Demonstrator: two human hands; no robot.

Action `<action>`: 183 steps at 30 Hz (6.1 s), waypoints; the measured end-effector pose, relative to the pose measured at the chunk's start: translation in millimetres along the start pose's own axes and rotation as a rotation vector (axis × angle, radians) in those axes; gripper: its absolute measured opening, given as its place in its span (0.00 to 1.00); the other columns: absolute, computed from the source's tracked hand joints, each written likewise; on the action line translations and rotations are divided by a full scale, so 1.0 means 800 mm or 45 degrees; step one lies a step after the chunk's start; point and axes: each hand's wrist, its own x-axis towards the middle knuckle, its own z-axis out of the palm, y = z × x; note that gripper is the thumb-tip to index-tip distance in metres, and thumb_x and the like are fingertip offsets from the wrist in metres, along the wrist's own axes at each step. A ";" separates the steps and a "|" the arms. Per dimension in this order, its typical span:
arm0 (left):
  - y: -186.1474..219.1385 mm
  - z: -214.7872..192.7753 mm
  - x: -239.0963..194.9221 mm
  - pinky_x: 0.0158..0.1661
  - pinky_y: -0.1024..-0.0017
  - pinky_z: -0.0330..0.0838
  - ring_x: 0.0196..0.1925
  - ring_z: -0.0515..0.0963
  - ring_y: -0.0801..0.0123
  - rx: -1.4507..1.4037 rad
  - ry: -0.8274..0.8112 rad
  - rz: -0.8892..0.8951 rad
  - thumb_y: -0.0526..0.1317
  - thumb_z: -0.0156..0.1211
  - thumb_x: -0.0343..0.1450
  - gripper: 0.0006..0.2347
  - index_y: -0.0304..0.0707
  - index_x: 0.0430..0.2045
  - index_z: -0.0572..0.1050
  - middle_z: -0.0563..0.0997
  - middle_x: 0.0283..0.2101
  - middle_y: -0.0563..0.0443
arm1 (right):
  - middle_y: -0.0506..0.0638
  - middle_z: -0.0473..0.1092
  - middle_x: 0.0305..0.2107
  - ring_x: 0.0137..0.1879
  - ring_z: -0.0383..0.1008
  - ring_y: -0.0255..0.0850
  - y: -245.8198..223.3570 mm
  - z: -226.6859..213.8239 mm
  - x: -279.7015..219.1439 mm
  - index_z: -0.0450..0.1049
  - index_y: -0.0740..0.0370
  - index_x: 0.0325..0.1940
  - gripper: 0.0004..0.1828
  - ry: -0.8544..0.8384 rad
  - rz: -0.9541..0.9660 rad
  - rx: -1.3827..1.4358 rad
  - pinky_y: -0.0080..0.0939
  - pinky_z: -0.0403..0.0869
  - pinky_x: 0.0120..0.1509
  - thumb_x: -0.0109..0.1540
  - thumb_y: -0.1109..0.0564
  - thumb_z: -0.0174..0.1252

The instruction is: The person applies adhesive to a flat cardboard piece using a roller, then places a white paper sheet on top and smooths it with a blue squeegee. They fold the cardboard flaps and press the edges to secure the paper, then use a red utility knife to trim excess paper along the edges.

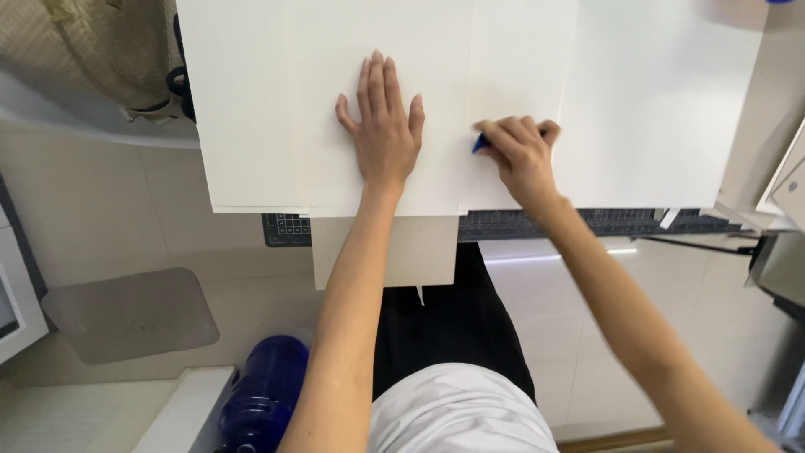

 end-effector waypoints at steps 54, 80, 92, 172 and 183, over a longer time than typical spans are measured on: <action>0.002 -0.015 0.004 0.61 0.49 0.62 0.72 0.61 0.66 0.143 -0.045 0.028 0.55 0.40 0.80 0.24 0.40 0.66 0.60 0.60 0.71 0.51 | 0.39 0.61 0.18 0.23 0.55 0.29 -0.133 -0.009 -0.073 0.70 0.63 0.38 0.17 0.140 1.434 0.584 0.34 0.62 0.29 0.65 0.47 0.62; 0.004 -0.008 0.015 0.59 0.37 0.40 0.74 0.51 0.50 -0.160 -0.237 0.045 0.51 0.38 0.78 0.26 0.33 0.68 0.54 0.55 0.70 0.35 | 0.34 0.69 0.37 0.45 0.66 0.34 -0.016 0.023 -0.061 0.72 0.22 0.59 0.18 -0.189 0.138 -0.161 0.46 0.53 0.56 0.65 0.36 0.52; 0.005 -0.003 0.013 0.59 0.39 0.41 0.73 0.54 0.50 -0.158 -0.183 0.049 0.51 0.39 0.78 0.26 0.32 0.67 0.55 0.56 0.69 0.36 | 0.46 0.69 0.42 0.46 0.68 0.47 0.047 0.065 0.068 0.66 0.27 0.68 0.24 -0.068 0.235 -0.172 0.66 0.64 0.54 0.67 0.43 0.52; 0.009 -0.005 0.014 0.59 0.40 0.42 0.72 0.55 0.52 -0.034 -0.224 0.032 0.51 0.39 0.76 0.26 0.34 0.67 0.55 0.57 0.68 0.38 | 0.39 0.70 0.38 0.47 0.64 0.38 0.196 0.021 0.220 0.72 0.36 0.64 0.23 -0.222 -0.002 0.063 0.53 0.55 0.61 0.64 0.41 0.57; 0.011 -0.007 0.021 0.58 0.40 0.42 0.72 0.56 0.50 -0.063 -0.184 0.062 0.50 0.40 0.76 0.26 0.32 0.67 0.55 0.57 0.69 0.36 | 0.39 0.68 0.39 0.48 0.63 0.38 0.141 0.038 0.248 0.70 0.36 0.66 0.23 -0.221 -0.031 0.019 0.55 0.56 0.59 0.66 0.42 0.57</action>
